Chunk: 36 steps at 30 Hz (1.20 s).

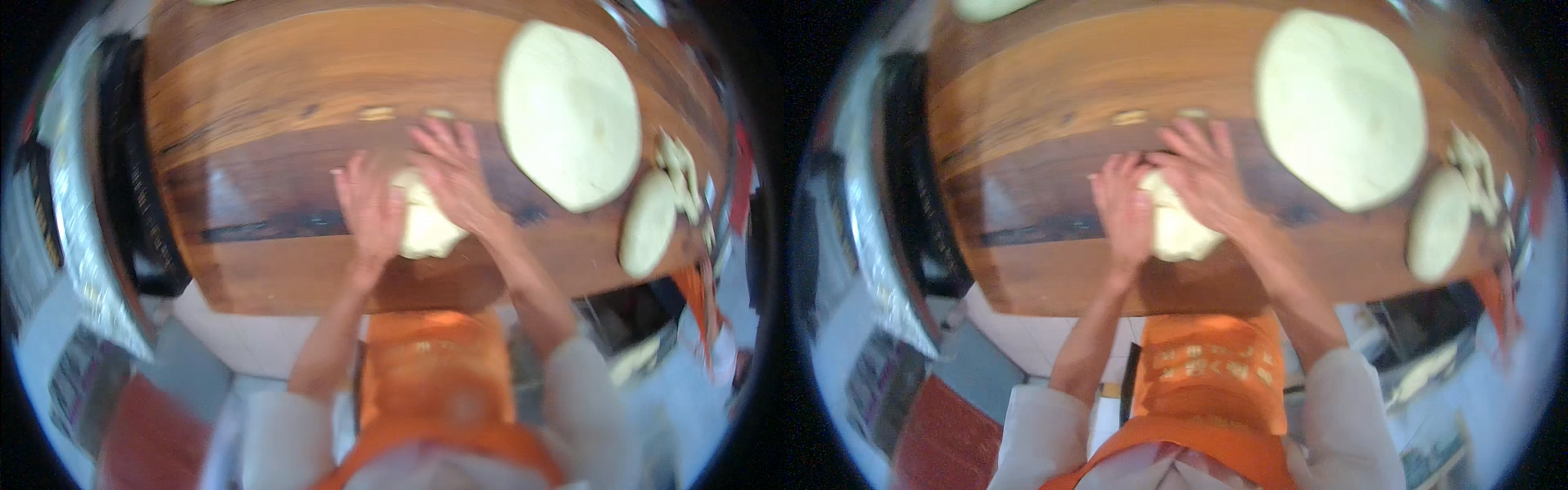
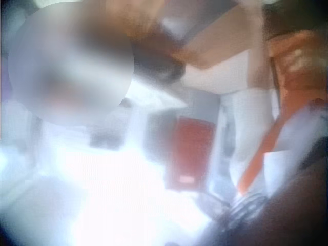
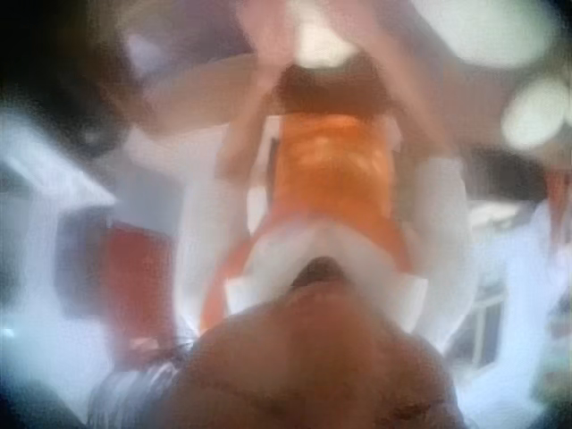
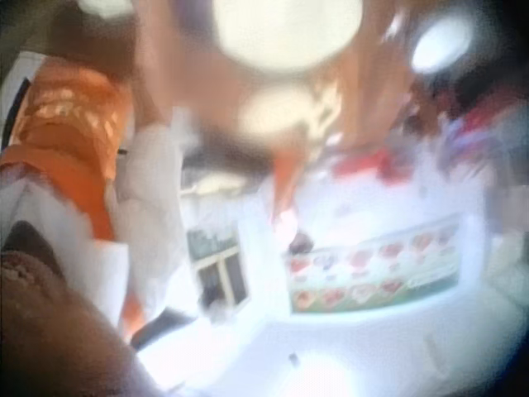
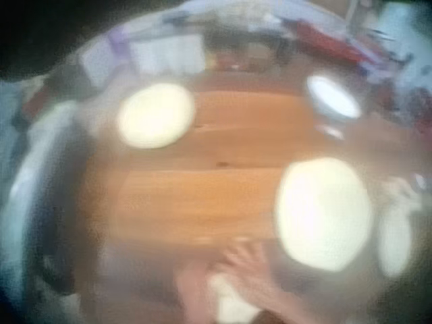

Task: The person kneads a large dough ball by hand on a wooden table, scatters flour onto the surface, flattens the dough, and uses a rolling pin to roll it into a large circle.

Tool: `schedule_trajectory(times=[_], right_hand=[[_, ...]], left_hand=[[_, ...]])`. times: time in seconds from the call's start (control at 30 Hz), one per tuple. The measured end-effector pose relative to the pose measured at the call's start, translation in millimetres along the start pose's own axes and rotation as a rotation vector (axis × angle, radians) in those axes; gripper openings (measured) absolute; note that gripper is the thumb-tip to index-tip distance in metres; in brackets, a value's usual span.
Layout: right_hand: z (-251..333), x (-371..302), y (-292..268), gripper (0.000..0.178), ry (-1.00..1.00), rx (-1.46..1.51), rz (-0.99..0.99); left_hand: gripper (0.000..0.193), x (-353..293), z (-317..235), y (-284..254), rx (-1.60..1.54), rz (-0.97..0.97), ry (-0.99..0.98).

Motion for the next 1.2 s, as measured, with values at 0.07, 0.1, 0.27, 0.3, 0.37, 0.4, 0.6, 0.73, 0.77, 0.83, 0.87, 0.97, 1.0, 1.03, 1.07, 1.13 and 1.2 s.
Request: schedule_trajectory(times=[0.07,0.1,0.27,0.3,0.37,0.4,0.6,0.73,0.77,0.83,0.87,0.97,1.0,1.03,1.07,1.13,1.2], right_hand=[[9.7,4.3,13.2,0.034,-0.104,0.051,-0.042],[11.0,0.4,7.6,0.032,-0.019,0.267,-0.062],[47.7,-83.4,-32.4,0.027,-0.074,0.243,-0.371],[52.8,-109.5,-28.1,0.026,-0.045,0.162,-0.415],[55.9,-158.1,-7.8,0.024,-0.07,0.097,-0.422],[57.6,-178.6,6.8,0.023,-0.097,0.073,-0.5],[48.6,-137.5,15.4,0.025,-0.127,-0.059,-0.408],[31.2,-66.1,0.1,0.023,-0.032,0.001,-0.43],[26.8,-51.5,-0.9,0.022,-0.026,0.01,-0.419],[15.8,-30.1,5.9,0.021,0.011,-0.023,-0.383],[11.3,-19.5,8.7,0.02,0.028,-0.041,-0.368],[6.8,19.5,9.5,0.019,0.123,-0.061,-0.299],[10.2,28.2,3.1,0.02,0.064,-0.124,-0.38],[12.9,34.9,-2.3,0.022,0.004,-0.185,-0.463],[13.8,38.0,-6.2,0.023,-0.052,-0.249,-0.547],[6.8,35.4,-4.2,0.026,-0.077,-0.083,-0.49],[6.3,20.0,-0.1,0.026,-0.069,0.162,-0.31]], left_hand=[[0.034,7.7,3.7,-11.0,0.066,-0.006,0.015],[0.034,1.8,0.3,-17.2,-0.079,-0.042,0.007],[0.041,-78.4,-54.5,-32.3,-0.037,-0.172,0.31],[0.045,-103.8,-53.4,-27.0,-0.027,-0.201,0.291],[0.042,-149.5,-52.5,-12.4,0.124,-0.059,0.204],[0.041,-168.6,-48.5,-9.4,0.17,-0.107,0.219],[0.035,-133.1,-30.4,0.6,0.203,-0.265,0.132],[0.033,-54.8,-24.4,0.0,0.135,-0.236,0.017],[0.033,-40.8,-21.6,1.0,0.118,-0.225,-0.013],[0.032,-17.7,-7.7,8.1,0.111,-0.127,-0.139],[0.032,-7.0,-0.4,12.1,0.106,-0.078,-0.199],[0.034,35.0,-5.9,4.4,0.432,-0.215,-0.05],[0.034,44.7,-4.4,4.8,0.41,-0.224,-0.049],[0.035,53.4,-4.4,3.9,0.388,-0.234,-0.047],[0.035,58.7,-4.1,4.8,0.363,-0.241,-0.043],[0.033,58.3,-7.2,-0.6,0.201,-0.172,-0.073],[0.03,32.7,-12.3,-9.7,-0.15,-0.037,-0.18]])
Point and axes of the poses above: each hand's wrist, its own x-axis towards the middle knuckle, its own y-axis out of the palm, z = x × y, the point moved 8 cm from there along x, towards the middle knuckle, and after that the axes turned 7 degrees about -z, right-handed, at the moved point
